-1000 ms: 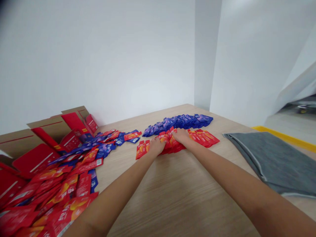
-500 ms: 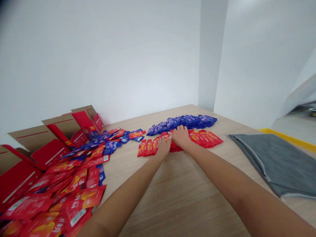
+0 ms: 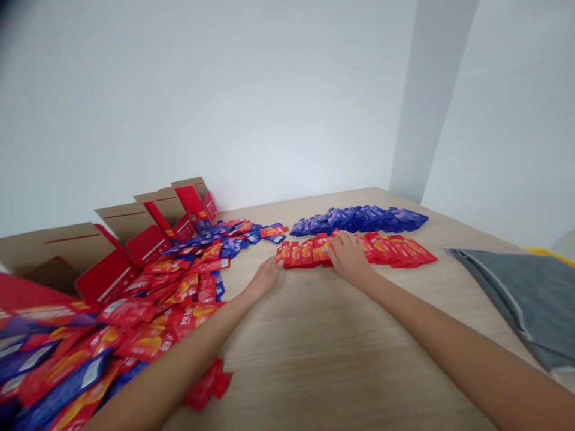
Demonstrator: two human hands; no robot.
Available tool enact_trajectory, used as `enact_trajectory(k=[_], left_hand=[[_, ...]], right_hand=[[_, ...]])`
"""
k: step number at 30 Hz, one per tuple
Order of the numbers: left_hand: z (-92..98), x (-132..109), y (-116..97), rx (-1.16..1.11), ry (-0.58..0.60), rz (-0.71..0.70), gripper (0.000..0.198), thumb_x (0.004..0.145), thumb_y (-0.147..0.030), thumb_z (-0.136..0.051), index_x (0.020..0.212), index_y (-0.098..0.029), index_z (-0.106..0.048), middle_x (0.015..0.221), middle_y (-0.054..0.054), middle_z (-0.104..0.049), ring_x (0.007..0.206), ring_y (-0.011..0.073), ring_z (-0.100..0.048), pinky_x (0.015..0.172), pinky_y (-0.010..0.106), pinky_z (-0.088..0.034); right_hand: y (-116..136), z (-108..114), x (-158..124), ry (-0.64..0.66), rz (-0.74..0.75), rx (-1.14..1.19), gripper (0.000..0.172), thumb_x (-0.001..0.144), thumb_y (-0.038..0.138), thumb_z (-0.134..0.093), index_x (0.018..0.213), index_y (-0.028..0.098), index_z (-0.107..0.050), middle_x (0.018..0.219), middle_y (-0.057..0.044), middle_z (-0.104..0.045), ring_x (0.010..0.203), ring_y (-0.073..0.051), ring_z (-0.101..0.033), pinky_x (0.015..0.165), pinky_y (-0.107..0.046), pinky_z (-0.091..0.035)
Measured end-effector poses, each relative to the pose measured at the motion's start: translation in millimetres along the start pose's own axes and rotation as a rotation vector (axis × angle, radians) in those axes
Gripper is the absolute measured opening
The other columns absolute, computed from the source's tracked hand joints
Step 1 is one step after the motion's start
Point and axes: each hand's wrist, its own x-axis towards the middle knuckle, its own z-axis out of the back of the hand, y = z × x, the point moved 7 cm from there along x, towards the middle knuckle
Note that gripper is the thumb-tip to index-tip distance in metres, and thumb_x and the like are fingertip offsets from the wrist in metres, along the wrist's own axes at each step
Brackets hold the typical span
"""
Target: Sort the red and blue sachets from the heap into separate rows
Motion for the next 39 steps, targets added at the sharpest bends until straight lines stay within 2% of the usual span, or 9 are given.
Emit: enact_trajectory(k=[5,9,15,20,25,29,32,35,39], left_hand=[[76.0,-54,66,0.172,-0.028,0.091,0.051,0.083,-0.030,-0.045,0.129,-0.009,-0.048,0.141,0.017,-0.043,0.133,0.0246,-0.036,0.111,0.036,-0.024],[112.0,-115,91,0.358,-0.012,0.089,0.051,0.085,-0.033,-0.043,0.132,-0.013,-0.045,0.140,0.014,-0.046,0.133,0.0244,-0.038,0.111,0.039,-0.024],[128.4,-210,116,0.620,0.076,0.038,0.075,0.076,-0.056,-0.055,0.140,-0.021,-0.036,0.147,0.011,-0.036,0.138,0.0317,-0.024,0.111,0.054,-0.017],[114.8,-226,135,0.726,0.083,-0.052,0.075,0.081,-0.057,-0.048,0.144,-0.022,-0.026,0.152,0.011,-0.025,0.141,0.0349,-0.011,0.108,0.064,-0.012],[89.2,-178,120,0.646,0.158,-0.274,0.070,0.084,-0.050,-0.050,0.144,-0.021,-0.027,0.148,0.010,-0.034,0.139,0.0300,-0.024,0.110,0.058,-0.017],[78.3,-125,100,0.542,0.187,-0.525,0.058,0.084,-0.042,-0.054,0.136,-0.019,-0.041,0.140,0.012,-0.046,0.129,0.0240,-0.041,0.108,0.042,-0.031],[68.5,-97,84,0.529,0.187,-0.652,0.049,0.085,-0.033,-0.055,0.131,-0.019,-0.048,0.134,0.012,-0.053,0.123,0.0240,-0.048,0.105,0.041,-0.036],[55.2,-89,65,0.527,0.145,-0.682,0.045,0.084,-0.021,-0.052,0.129,-0.018,-0.050,0.130,0.012,-0.055,0.121,0.0244,-0.049,0.104,0.042,-0.037],[42.6,-98,49,0.374,0.016,-0.508,0.053,0.078,-0.010,-0.048,0.131,-0.016,-0.046,0.125,0.012,-0.057,0.117,0.0238,-0.051,0.100,0.042,-0.041]], right_hand=[[83,-26,-23,0.118,0.286,0.138,0.037,0.090,0.030,-0.040,0.116,0.013,-0.059,0.130,-0.017,-0.053,0.123,-0.030,-0.041,0.103,-0.045,-0.028],[144,-45,-38,0.275,0.366,0.276,0.037,0.089,0.026,-0.040,0.119,0.013,-0.057,0.127,-0.017,-0.055,0.118,-0.028,-0.047,0.099,-0.044,-0.035],[230,-27,-90,0.429,0.553,0.557,0.039,0.091,0.030,-0.041,0.123,0.014,-0.054,0.126,-0.017,-0.056,0.119,-0.026,-0.048,0.100,-0.044,-0.037],[272,-11,-127,0.502,0.718,0.603,0.059,0.085,0.044,-0.052,0.135,0.014,-0.044,0.143,-0.017,-0.040,0.132,-0.031,-0.033,0.107,-0.047,-0.029],[263,-30,-110,0.459,0.548,0.508,0.057,0.083,0.030,-0.055,0.134,0.010,-0.044,0.138,-0.019,-0.044,0.128,-0.031,-0.038,0.105,-0.046,-0.032],[226,-32,-94,0.329,0.386,0.446,0.045,0.081,0.018,-0.053,0.126,0.009,-0.052,0.124,-0.018,-0.054,0.108,-0.027,-0.051,0.097,-0.044,-0.041],[194,-26,-94,0.280,0.332,0.414,0.035,0.084,0.020,-0.051,0.118,0.014,-0.059,0.118,-0.016,-0.057,0.105,-0.027,-0.052,0.093,-0.044,-0.044],[166,-22,-100,0.266,0.281,0.402,0.033,0.086,0.023,-0.049,0.117,0.015,-0.061,0.116,-0.015,-0.060,0.104,-0.028,-0.053,0.093,-0.045,-0.045],[143,-25,-106,0.237,0.190,0.499,0.037,0.087,0.029,-0.048,0.121,0.016,-0.059,0.121,-0.015,-0.058,0.110,-0.028,-0.052,0.097,-0.046,-0.043]])
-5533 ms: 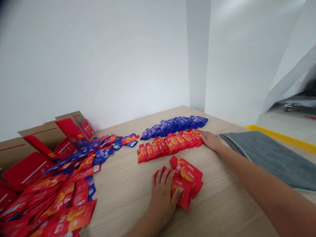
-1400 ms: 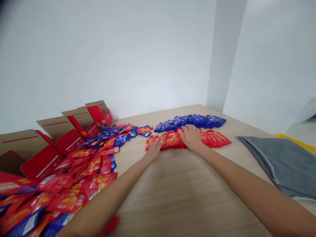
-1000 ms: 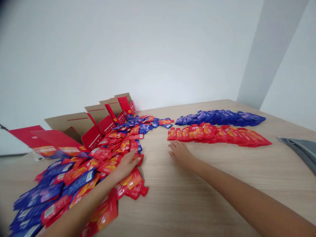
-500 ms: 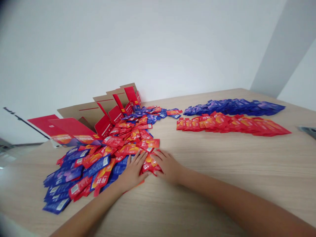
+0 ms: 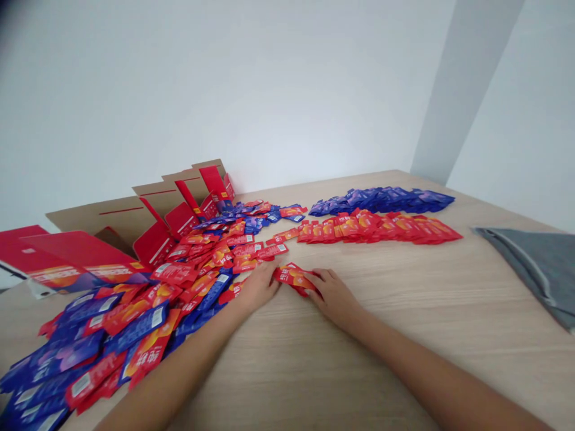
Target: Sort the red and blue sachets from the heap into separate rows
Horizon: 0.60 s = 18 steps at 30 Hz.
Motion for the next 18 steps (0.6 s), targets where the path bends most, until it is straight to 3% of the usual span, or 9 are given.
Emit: enact_trajectory(k=[2,4,8,11,13,15,17,18], left_hand=[[-1.2,-4,-6,-0.065,-0.071,0.102,0.052,0.077,-0.008,-0.047,0.128,-0.017,-0.048,0.123,0.012,-0.057,0.115,0.0238,-0.051,0.099,0.043,-0.041],[-1.2,-5,-15,-0.072,-0.106,0.116,0.049,0.076,-0.007,-0.048,0.123,-0.017,-0.053,0.118,0.011,-0.058,0.112,0.0242,-0.051,0.097,0.043,-0.042],[7.1,0,-35,-0.046,-0.151,0.008,0.046,0.076,-0.005,-0.047,0.118,-0.017,-0.060,0.107,0.012,-0.057,0.105,0.0250,-0.049,0.091,0.041,-0.044],[18.0,7,-52,-0.171,-0.233,-0.099,0.048,0.076,-0.001,-0.042,0.115,-0.020,-0.063,0.108,0.011,-0.056,0.105,0.0233,-0.049,0.090,0.039,-0.044],[22.6,12,-61,-0.300,-0.289,-0.139,0.050,0.077,-0.001,-0.041,0.114,-0.025,-0.064,0.106,0.007,-0.058,0.103,0.0211,-0.050,0.091,0.037,-0.043],[22.5,16,-64,-0.423,-0.321,-0.120,0.053,0.077,-0.001,-0.040,0.118,-0.027,-0.061,0.107,0.005,-0.058,0.104,0.0200,-0.051,0.093,0.037,-0.042],[17.4,20,-55,-0.517,-0.320,-0.021,0.059,0.075,-0.003,-0.043,0.130,-0.025,-0.050,0.118,0.007,-0.056,0.112,0.0212,-0.050,0.098,0.039,-0.040],[13.1,21,-47,-0.549,-0.304,0.058,0.064,0.074,-0.004,-0.045,0.136,-0.022,-0.043,0.125,0.009,-0.052,0.117,0.0224,-0.047,0.101,0.041,-0.038]], right_hand=[[-9,1,-1,-0.052,-0.060,0.101,0.037,0.087,0.034,-0.047,0.117,0.017,-0.061,0.119,-0.016,-0.060,0.111,-0.028,-0.053,0.097,-0.048,-0.042],[-17,1,-1,-0.090,-0.119,0.217,0.035,0.086,0.039,-0.049,0.110,0.018,-0.064,0.113,-0.015,-0.063,0.107,-0.028,-0.056,0.096,-0.049,-0.043],[-33,1,-1,-0.066,-0.262,0.528,0.037,0.077,0.046,-0.060,0.105,0.022,-0.062,0.104,-0.010,-0.066,0.092,-0.025,-0.062,0.084,-0.044,-0.051],[-41,10,-2,-0.093,-0.351,0.733,0.056,0.065,0.045,-0.072,0.113,0.021,-0.056,0.104,-0.009,-0.065,0.095,-0.025,-0.062,0.084,-0.041,-0.050],[-35,11,-3,0.007,-0.380,0.880,0.060,0.062,0.043,-0.075,0.114,0.020,-0.056,0.101,-0.008,-0.066,0.096,-0.025,-0.062,0.085,-0.040,-0.050],[-22,5,-6,0.205,-0.409,1.059,0.053,0.064,0.042,-0.075,0.108,0.018,-0.060,0.100,-0.008,-0.068,0.092,-0.024,-0.063,0.081,-0.037,-0.051],[-11,1,-9,0.309,-0.454,1.202,0.045,0.066,0.042,-0.074,0.102,0.016,-0.063,0.098,-0.008,-0.070,0.085,-0.022,-0.065,0.075,-0.033,-0.052],[-10,1,-9,0.292,-0.487,1.244,0.043,0.067,0.042,-0.074,0.100,0.016,-0.064,0.094,-0.007,-0.071,0.080,-0.020,-0.066,0.069,-0.030,-0.053]])
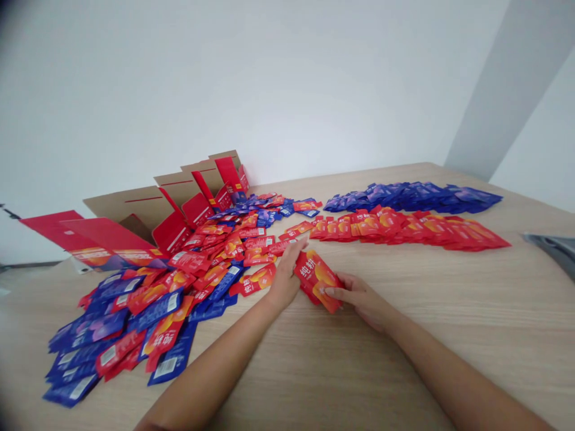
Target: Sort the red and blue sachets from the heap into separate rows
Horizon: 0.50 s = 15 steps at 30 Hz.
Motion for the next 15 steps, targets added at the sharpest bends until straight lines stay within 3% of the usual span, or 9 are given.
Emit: enact_trajectory(k=[2,4,6,8,10,12,15], left_hand=[[-0.4,-1,21,-0.002,0.061,0.167,0.073,0.072,-0.006,-0.048,0.142,-0.018,-0.031,0.134,0.013,-0.047,0.124,0.0245,-0.044,0.105,0.045,-0.034],[-7.4,-6,34,0.030,0.267,0.224,0.075,0.068,-0.007,-0.052,0.140,-0.016,-0.033,0.138,0.014,-0.045,0.128,0.0255,-0.041,0.108,0.045,-0.030],[-19.7,-16,35,0.098,0.546,0.142,0.074,0.064,-0.008,-0.057,0.136,-0.017,-0.040,0.141,0.013,-0.042,0.133,0.0270,-0.035,0.110,0.046,-0.027],[-28.7,-26,29,0.205,0.708,0.028,0.071,0.064,-0.013,-0.062,0.133,-0.021,-0.045,0.144,0.012,-0.041,0.136,0.0290,-0.029,0.111,0.050,-0.023],[-32.6,-27,22,0.320,0.686,-0.056,0.061,0.070,-0.020,-0.062,0.129,-0.023,-0.049,0.141,0.011,-0.045,0.134,0.0288,-0.032,0.111,0.053,-0.019],[-32.8,-22,16,0.385,0.574,-0.098,0.043,0.078,-0.023,-0.057,0.121,-0.021,-0.055,0.129,0.011,-0.056,0.125,0.0265,-0.045,0.110,0.051,-0.024],[-23.0,-12,20,0.347,0.366,0.034,0.025,0.087,-0.026,-0.045,0.102,-0.018,-0.063,0.102,0.011,-0.068,0.100,0.0241,-0.060,0.095,0.042,-0.042]], right_hand=[[0,7,1,-0.118,0.002,0.073,0.040,0.066,0.041,-0.075,0.095,0.016,-0.064,0.082,-0.004,-0.071,0.066,-0.016,-0.064,0.054,-0.025,-0.050],[-1,20,3,-0.257,0.023,0.127,0.036,0.064,0.040,-0.076,0.088,0.017,-0.063,0.069,-0.001,-0.068,0.053,-0.012,-0.060,0.041,-0.020,-0.044],[0,32,4,-0.354,0.059,0.162,0.034,0.062,0.039,-0.078,0.083,0.018,-0.060,0.060,0.003,-0.063,0.042,-0.008,-0.053,0.034,-0.017,-0.038],[3,39,5,-0.406,0.100,0.171,0.034,0.062,0.039,-0.077,0.080,0.018,-0.057,0.054,0.005,-0.060,0.034,-0.005,-0.043,0.029,-0.015,-0.033],[4,40,4,-0.427,0.123,0.164,0.035,0.063,0.042,-0.075,0.078,0.019,-0.054,0.050,0.007,-0.057,0.029,-0.003,-0.033,0.025,-0.014,-0.026],[5,39,2,-0.453,0.138,0.171,0.036,0.064,0.046,-0.073,0.076,0.020,-0.051,0.043,0.010,-0.050,0.026,-0.002,-0.025,0.024,-0.013,-0.019],[10,38,-2,-0.502,0.195,0.221,0.037,0.068,0.051,-0.070,0.078,0.022,-0.050,0.036,0.013,-0.040,0.026,-0.003,-0.024,0.025,-0.014,-0.020]])
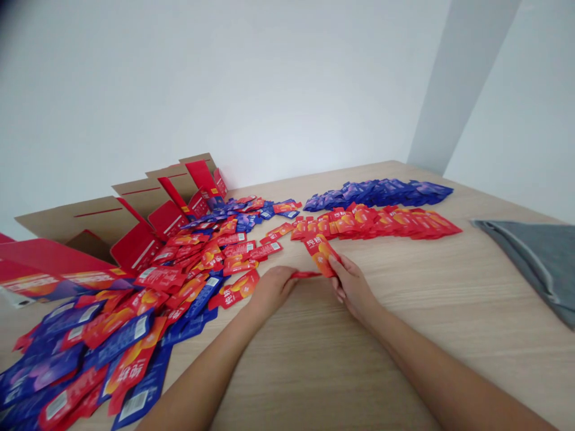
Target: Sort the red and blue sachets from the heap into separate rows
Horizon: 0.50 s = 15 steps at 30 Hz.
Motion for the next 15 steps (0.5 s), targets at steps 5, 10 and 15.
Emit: enact_trajectory(k=[5,10,15], left_hand=[[7.0,-1,23,-0.661,-0.300,0.314,0.028,0.087,-0.040,-0.044,0.081,-0.019,-0.062,0.079,0.005,-0.069,0.076,0.0215,-0.063,0.075,0.036,-0.049],[-22.2,-3,-2,-1.473,-0.332,0.423,0.037,0.071,-0.048,-0.065,0.091,-0.017,-0.061,0.089,0.007,-0.070,0.080,0.0201,-0.066,0.076,0.033,-0.049],[-26.8,-8,-22,-1.502,-0.312,0.402,0.036,0.056,-0.019,-0.076,0.090,-0.018,-0.062,0.082,0.001,-0.070,0.074,0.0143,-0.064,0.077,0.028,-0.048]], right_hand=[[-4,-12,-4,0.126,-0.004,-0.046,0.040,0.070,0.056,-0.064,0.083,0.021,-0.050,0.055,0.003,-0.061,0.045,-0.010,-0.052,0.041,-0.020,-0.038],[-19,-25,-11,0.278,0.059,-0.552,0.034,0.085,0.056,-0.042,0.079,0.023,-0.046,0.049,0.005,-0.052,0.042,-0.012,-0.046,0.042,-0.024,-0.036],[-12,-25,-15,0.205,0.288,-0.816,0.026,0.086,0.046,-0.044,0.074,0.024,-0.042,0.064,0.000,-0.055,0.058,-0.016,-0.053,0.056,-0.031,-0.044]])
